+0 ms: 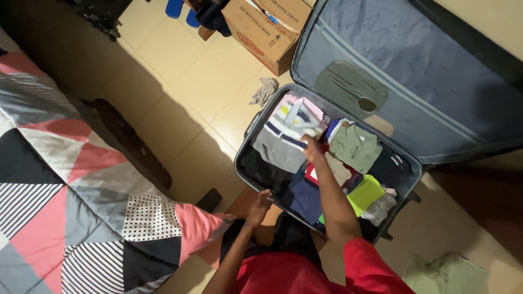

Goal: The person unpacks various folded garments from an open suitcase on the floor, including shirts and pants. They move each item to a bed with a geometric-patterned quilt, where they are folded or restacked neatly.

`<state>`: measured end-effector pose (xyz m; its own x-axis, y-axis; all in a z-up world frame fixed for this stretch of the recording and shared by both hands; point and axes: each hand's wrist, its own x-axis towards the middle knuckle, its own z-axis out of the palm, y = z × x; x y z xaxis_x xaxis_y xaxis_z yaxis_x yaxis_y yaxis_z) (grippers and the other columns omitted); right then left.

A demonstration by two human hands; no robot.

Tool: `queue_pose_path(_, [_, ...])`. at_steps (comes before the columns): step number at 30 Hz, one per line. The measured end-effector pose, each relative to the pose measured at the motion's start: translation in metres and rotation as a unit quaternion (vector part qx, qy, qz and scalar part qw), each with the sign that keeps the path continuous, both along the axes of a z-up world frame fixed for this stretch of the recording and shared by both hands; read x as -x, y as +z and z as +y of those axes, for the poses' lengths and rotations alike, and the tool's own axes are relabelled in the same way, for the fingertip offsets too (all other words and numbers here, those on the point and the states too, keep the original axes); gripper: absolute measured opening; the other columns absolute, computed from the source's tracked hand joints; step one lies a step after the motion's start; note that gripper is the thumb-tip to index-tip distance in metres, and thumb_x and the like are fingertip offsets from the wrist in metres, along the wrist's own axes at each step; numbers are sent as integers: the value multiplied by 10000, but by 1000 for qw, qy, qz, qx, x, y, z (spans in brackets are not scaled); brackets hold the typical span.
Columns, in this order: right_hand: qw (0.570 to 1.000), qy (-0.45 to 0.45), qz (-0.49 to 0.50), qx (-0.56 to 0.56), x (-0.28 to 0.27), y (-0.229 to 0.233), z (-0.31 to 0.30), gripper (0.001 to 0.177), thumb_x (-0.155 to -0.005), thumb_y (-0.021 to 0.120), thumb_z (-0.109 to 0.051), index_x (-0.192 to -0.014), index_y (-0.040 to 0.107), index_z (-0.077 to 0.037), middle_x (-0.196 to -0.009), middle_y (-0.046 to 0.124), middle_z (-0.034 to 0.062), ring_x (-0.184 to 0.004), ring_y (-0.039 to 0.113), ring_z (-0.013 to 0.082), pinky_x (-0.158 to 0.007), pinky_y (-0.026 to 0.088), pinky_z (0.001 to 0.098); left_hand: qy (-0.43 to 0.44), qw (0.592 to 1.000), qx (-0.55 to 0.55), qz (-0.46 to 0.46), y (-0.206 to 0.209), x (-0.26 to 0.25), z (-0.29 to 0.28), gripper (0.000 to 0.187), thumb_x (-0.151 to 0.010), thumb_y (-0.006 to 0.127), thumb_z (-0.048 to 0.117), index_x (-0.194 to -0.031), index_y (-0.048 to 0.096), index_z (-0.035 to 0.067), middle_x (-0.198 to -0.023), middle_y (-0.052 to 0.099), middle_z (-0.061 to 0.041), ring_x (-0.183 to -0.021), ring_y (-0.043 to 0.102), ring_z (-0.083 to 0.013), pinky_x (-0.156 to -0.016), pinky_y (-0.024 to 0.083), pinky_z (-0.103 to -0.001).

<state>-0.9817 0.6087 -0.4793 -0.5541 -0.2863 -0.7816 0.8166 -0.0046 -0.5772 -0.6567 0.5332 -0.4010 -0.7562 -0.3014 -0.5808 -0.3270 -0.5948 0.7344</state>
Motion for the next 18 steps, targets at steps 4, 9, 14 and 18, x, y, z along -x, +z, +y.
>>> queue_pose_path(4, [926, 231, 252, -160, -44, 10, 22, 439, -690, 579, -117, -1099, 740, -119, -1151, 628, 105, -965, 560, 216, -784, 484, 294, -7, 999, -44, 15, 5, 7, 0, 455, -979, 614, 113, -1419, 500, 88, -1280, 608, -47, -1114, 600, -167, -919, 494, -313])
queue_pose_path(9, [992, 58, 16, -111, -81, 64, 35, 377, -811, 694, -161, -1180, 636, -110, -1244, 597, 40, -1053, 521, 168, -848, 418, 335, -36, 998, -48, 14, 22, 13, -4, 477, -980, 601, 222, -1428, 461, 134, -1276, 623, -35, -1101, 627, -145, -943, 526, -307])
queue_pose_path(14, [994, 2, 67, 92, -112, 121, 59, 414, -760, 676, -47, -1169, 619, -70, -1050, 638, 98, -974, 636, 256, -857, 523, 424, -5, 996, -53, -73, 36, 17, -9, 558, -982, 653, 329, -1465, 475, 114, -1277, 600, -134, -1112, 595, -219, -965, 510, -384])
queue_pose_path(18, [983, -15, -4, 185, -133, 150, 83, 397, -773, 676, -48, -1167, 636, -15, -1064, 692, 108, -1013, 674, 275, -924, 530, 439, 35, 995, -6, -95, 49, 16, -21, 696, -958, 637, 476, -1527, 429, 134, -1491, 529, -94, -1324, 509, -229, -1096, 408, -404])
